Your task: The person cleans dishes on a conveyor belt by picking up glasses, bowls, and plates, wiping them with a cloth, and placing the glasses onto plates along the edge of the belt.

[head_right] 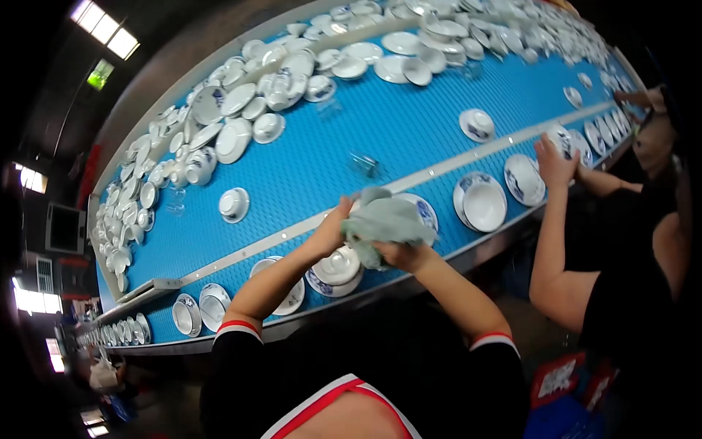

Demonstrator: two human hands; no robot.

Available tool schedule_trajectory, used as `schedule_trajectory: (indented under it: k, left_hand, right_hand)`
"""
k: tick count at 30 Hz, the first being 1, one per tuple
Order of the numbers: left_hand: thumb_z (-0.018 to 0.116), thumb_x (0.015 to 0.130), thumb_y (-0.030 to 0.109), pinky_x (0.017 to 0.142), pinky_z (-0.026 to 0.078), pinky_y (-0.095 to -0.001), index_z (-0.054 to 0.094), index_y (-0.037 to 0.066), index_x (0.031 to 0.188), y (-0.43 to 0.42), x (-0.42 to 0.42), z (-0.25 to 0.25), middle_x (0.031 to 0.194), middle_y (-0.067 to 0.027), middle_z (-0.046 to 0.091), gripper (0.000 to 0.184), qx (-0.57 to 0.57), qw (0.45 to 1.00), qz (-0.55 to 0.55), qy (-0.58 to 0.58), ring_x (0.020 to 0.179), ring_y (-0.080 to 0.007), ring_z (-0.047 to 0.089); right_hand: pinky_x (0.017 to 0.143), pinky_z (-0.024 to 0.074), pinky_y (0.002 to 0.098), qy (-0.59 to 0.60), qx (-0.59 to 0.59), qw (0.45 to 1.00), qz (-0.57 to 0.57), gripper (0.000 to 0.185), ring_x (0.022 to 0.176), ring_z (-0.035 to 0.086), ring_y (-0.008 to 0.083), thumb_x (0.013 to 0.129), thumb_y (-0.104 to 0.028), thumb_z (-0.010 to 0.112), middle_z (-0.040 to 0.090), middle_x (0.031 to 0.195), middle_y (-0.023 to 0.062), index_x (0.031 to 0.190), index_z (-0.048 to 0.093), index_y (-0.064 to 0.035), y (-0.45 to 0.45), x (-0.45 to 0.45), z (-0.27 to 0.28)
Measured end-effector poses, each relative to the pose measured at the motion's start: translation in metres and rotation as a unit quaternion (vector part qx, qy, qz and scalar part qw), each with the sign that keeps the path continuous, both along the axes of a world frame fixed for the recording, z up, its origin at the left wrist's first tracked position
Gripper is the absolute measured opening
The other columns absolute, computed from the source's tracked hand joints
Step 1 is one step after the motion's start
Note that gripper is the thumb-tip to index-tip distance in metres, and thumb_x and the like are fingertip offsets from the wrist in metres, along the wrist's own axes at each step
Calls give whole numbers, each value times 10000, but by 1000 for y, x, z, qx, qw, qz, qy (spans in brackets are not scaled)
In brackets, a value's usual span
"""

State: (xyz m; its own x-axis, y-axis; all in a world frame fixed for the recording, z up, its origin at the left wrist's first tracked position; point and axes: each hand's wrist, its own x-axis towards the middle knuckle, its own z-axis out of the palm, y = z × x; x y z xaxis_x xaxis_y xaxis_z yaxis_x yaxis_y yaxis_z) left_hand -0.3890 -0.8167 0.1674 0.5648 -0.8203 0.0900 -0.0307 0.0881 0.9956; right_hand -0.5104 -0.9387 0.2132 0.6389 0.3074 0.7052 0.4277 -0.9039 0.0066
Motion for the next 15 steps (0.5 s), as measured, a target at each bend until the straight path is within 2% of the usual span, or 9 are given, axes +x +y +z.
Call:
schedule_trajectory:
  k: [1, 3, 4, 5, 7, 8, 10, 12, 15]
  left_hand:
    - [267, 851, 608, 398, 356, -313, 249, 61, 1338, -4, -11, 8, 540, -71, 487, 733, 6, 1000, -10, 4, 427, -176, 456]
    - [387, 811, 604, 438, 392, -359, 221, 26, 1341, -5, -33, 45, 548, -80, 493, 802, 16, 966, 67, -250, 442, -247, 482]
    - [505, 749, 584, 451, 390, -359, 257, -16, 1318, -8, -38, 51, 559, -84, 498, 864, -25, 943, 74, -324, 456, -285, 482]
    - [531, 726, 584, 455, 390, -356, 302, -27, 1287, -17, -35, 47, 571, -82, 509, 860, -102, 900, 71, -418, 461, -286, 485]
    - [593, 682, 567, 495, 396, -351, 427, -24, 1184, -42, -21, 43, 669, -98, 548, 793, -230, 807, 18, -543, 532, -282, 515]
    - [593, 682, 567, 495, 396, -351, 427, -24, 1184, -53, -16, 39, 669, -98, 548, 793, -229, 808, 19, -542, 532, -282, 515]
    - [623, 673, 536, 593, 416, -370, 444, -20, 1148, -71, -9, 28, 800, -127, 565, 752, -178, 823, -99, -531, 652, -296, 539]
    - [665, 661, 469, 732, 413, -381, 439, -4, 1167, -77, -15, 23, 919, -141, 565, 729, -110, 865, -120, -475, 812, -306, 531]
    - [702, 673, 352, 924, 341, -412, 402, 50, 1228, -92, -15, 15, 1115, -153, 508, 700, 67, 856, -154, -489, 1078, -329, 427]
  right_hand:
    - [710, 441, 321, 4, 6, 1000, -10, 320, 808, 555, 266, 763, -242, 590, 596, 912, 97, 1029, 584, -63, -5, -1, 1]
    - [651, 432, 287, -12, 181, 983, -2, 249, 755, 551, 252, 751, -207, 598, 572, 819, 98, 935, 594, -40, -15, -4, 6]
    - [603, 420, 267, 160, 383, 910, -4, 149, 725, 554, 193, 754, -180, 576, 563, 786, 68, 836, 590, -55, -24, -15, -2]
    - [607, 420, 253, 238, 542, 805, 47, 140, 729, 550, 158, 772, -181, 555, 564, 800, 41, 841, 585, -63, -34, -17, -17]
    - [638, 433, 213, 321, 799, 494, 117, 189, 735, 530, 80, 828, -206, 493, 569, 847, -11, 924, 578, -67, -36, -24, -24]
    - [669, 451, 213, 332, 865, 375, 21, 261, 733, 540, 94, 834, -228, 508, 580, 875, 8, 1025, 548, -55, -35, -37, -7]
    - [663, 468, 236, 451, 598, 660, 53, 335, 732, 555, 113, 808, -221, 554, 584, 905, 33, 1084, 514, -36, -82, -45, -43]
    - [568, 464, 240, 490, 605, 616, -118, 351, 641, 544, 118, 760, -148, 618, 584, 786, 66, 1053, 493, 0, -86, -64, 60]
    - [469, 434, 245, 423, 648, 614, -158, 207, 563, 511, 105, 777, -112, 579, 547, 677, 55, 940, 496, -14, -131, -92, 23]
